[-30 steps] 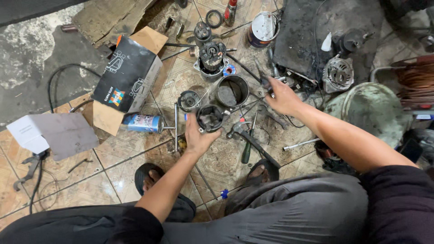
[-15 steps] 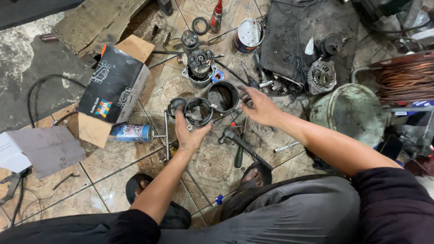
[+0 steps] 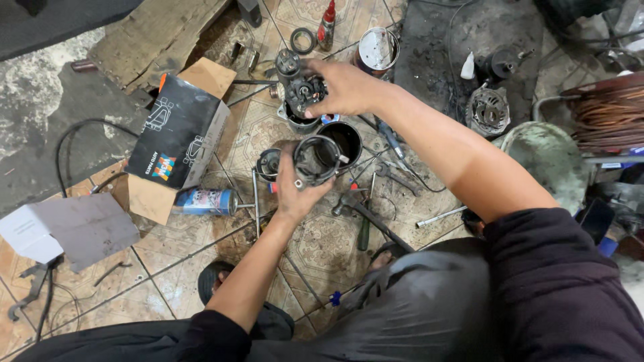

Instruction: The person disassembles a small electric motor while sitting on the floor. They use pliers and a hammer to remove parts, then reassemble the motor components by hand.

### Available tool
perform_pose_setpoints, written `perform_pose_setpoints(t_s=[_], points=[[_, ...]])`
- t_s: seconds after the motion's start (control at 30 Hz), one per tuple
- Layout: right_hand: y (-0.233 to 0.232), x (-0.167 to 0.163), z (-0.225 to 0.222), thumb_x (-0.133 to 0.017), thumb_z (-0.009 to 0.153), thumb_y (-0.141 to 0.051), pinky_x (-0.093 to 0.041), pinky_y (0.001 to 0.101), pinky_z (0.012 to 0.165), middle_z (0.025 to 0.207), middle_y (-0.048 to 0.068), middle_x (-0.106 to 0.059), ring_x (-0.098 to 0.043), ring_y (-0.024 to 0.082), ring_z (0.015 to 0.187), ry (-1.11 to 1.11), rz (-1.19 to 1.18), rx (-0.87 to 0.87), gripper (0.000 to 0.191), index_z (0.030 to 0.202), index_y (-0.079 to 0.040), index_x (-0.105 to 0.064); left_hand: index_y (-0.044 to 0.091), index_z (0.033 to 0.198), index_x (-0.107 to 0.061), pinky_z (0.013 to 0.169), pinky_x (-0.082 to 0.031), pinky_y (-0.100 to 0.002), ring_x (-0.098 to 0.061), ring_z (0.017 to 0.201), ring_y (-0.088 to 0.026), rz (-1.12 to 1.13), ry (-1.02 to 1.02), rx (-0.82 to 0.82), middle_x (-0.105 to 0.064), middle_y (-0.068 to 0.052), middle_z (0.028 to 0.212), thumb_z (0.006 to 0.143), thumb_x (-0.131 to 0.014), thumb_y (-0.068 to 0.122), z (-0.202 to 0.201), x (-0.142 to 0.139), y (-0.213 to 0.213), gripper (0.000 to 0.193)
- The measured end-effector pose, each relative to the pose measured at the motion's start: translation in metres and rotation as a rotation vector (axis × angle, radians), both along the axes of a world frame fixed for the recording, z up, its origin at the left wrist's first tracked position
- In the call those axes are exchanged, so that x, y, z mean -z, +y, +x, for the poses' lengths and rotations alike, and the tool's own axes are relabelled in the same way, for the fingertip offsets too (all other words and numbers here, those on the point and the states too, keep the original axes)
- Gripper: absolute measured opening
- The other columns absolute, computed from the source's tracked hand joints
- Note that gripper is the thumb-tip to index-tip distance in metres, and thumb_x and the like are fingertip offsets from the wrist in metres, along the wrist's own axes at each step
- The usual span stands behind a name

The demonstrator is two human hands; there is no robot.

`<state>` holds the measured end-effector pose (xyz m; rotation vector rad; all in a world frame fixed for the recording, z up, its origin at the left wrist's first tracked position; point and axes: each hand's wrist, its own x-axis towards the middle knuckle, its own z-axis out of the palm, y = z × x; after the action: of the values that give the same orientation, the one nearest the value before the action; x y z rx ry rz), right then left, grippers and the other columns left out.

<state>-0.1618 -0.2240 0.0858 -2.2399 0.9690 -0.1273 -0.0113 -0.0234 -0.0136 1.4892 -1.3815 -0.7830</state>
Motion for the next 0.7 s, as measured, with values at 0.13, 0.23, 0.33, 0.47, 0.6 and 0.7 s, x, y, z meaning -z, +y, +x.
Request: perform_pose_setpoints(t_s=[0.13,0.23,0.33,0.47,0.6,0.7], points=[[-0.009,-0.001,0.011,-0.090,0.073,-0.033,-0.047,0.0433,0.108,0.135,0.030,-0.063,-0.061,0.043,0.127,-0.178,-0.100,-0.053,0.087,0.140,0.007,-0.051,-0.003,0.142,-0.045,0.108,-0.048,-0.043,-0.060,0.124,-0.038,0.010,-0.015,0.031,-0.059,-0.023,0.132,0.067,-0.094,0.029,-0.003,0.021,-0.016,0.095],[-0.014,0.001,0.014,-0.092,0.074,-0.034,-0.047,0.0446,0.108,0.135,0.032,-0.059,-0.059,0.046,0.125,-0.107,-0.163,-0.055,0.090,0.141,0.009,-0.049,-0.004,0.143,-0.044,0.109,-0.047,-0.044,-0.059,0.126,-0.039,-0.051,0.029,0.020,-0.056,-0.024,0.135,0.068,-0.094,0.028,-0.006,0.035,-0.030,0.095],[-0.015,0.002,0.012,-0.090,0.074,-0.032,-0.048,0.0452,0.105,0.137,0.032,-0.057,-0.059,0.047,0.123,-0.086,-0.151,-0.078,0.090,0.143,0.008,-0.049,-0.004,0.143,-0.044,0.109,-0.048,-0.044,-0.059,0.126,-0.038,-0.071,0.064,0.015,-0.056,-0.023,0.135,0.070,-0.092,0.027,-0.006,0.042,-0.040,0.092],[-0.020,0.003,0.006,-0.090,0.075,-0.031,-0.049,0.0465,0.104,0.136,0.031,-0.057,-0.059,0.048,0.123,-0.098,-0.221,-0.151,0.089,0.144,0.006,-0.049,-0.005,0.141,-0.045,0.109,-0.047,-0.045,-0.058,0.126,-0.039,-0.097,0.029,-0.001,-0.056,-0.024,0.135,0.070,-0.093,0.025,-0.009,0.041,-0.048,0.091],[-0.019,0.007,0.001,-0.087,0.075,-0.027,-0.052,0.0477,0.096,0.138,0.029,-0.057,-0.061,0.047,0.116,-0.087,-0.222,-0.169,0.089,0.148,0.003,-0.047,-0.005,0.142,-0.045,0.109,-0.048,-0.043,-0.059,0.126,-0.038,-0.064,0.091,0.004,-0.056,-0.023,0.135,0.071,-0.092,0.026,-0.012,0.038,-0.050,0.090],[-0.016,0.009,-0.002,-0.088,0.075,-0.029,-0.052,0.0490,0.093,0.130,0.028,-0.059,-0.063,0.048,0.113,-0.046,-0.314,-0.196,0.089,0.147,0.004,-0.046,-0.003,0.143,-0.045,0.109,-0.049,-0.043,-0.061,0.126,-0.037,-0.005,0.149,0.015,-0.057,-0.022,0.136,0.072,-0.091,0.027,-0.015,0.038,-0.047,0.089]])
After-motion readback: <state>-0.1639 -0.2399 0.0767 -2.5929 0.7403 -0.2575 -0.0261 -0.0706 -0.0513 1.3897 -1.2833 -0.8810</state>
